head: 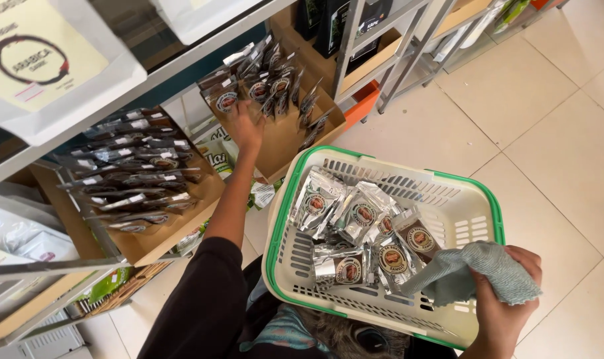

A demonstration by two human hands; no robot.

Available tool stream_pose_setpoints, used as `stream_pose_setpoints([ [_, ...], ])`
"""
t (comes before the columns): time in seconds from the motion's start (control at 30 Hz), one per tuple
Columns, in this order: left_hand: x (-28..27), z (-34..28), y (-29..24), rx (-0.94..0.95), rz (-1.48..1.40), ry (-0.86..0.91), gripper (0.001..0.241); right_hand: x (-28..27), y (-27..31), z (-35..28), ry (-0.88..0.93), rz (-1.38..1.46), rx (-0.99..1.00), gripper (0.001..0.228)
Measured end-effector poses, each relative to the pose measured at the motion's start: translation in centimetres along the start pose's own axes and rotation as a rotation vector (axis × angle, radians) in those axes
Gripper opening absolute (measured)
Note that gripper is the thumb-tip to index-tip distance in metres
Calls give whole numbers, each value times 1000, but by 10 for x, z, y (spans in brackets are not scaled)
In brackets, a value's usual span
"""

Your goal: Wiping small coffee packets with a cloth and placing them into a green shopping basket.

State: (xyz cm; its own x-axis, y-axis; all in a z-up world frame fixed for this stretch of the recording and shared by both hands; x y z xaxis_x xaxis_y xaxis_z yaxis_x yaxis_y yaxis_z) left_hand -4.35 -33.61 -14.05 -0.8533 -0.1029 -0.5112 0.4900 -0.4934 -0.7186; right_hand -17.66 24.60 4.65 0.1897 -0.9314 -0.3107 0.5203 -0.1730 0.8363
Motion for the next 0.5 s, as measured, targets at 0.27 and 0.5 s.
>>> stream_pose_setpoints([
  [0.27, 17, 4, 33, 26, 10, 54, 11, 2, 9, 3, -8, -58, -2, 46],
  [0.5, -93, -28, -66, -29, -607, -186, 32, 41, 84, 13, -260, 290, 34, 54],
])
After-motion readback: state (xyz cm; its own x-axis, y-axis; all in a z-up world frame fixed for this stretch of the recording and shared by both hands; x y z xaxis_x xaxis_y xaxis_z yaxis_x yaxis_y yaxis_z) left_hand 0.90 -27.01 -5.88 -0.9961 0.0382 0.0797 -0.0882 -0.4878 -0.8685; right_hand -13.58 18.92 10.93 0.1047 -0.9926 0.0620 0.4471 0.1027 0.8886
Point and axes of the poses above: each hand's wrist, its own z-axis towards the middle knuckle, its own x-axis out of the palm, y = z × x, the point moved 2 cm from there along z, towards the middle knuckle, and after that the axes turned 4 degrees about -y, right-handed, at the moved point
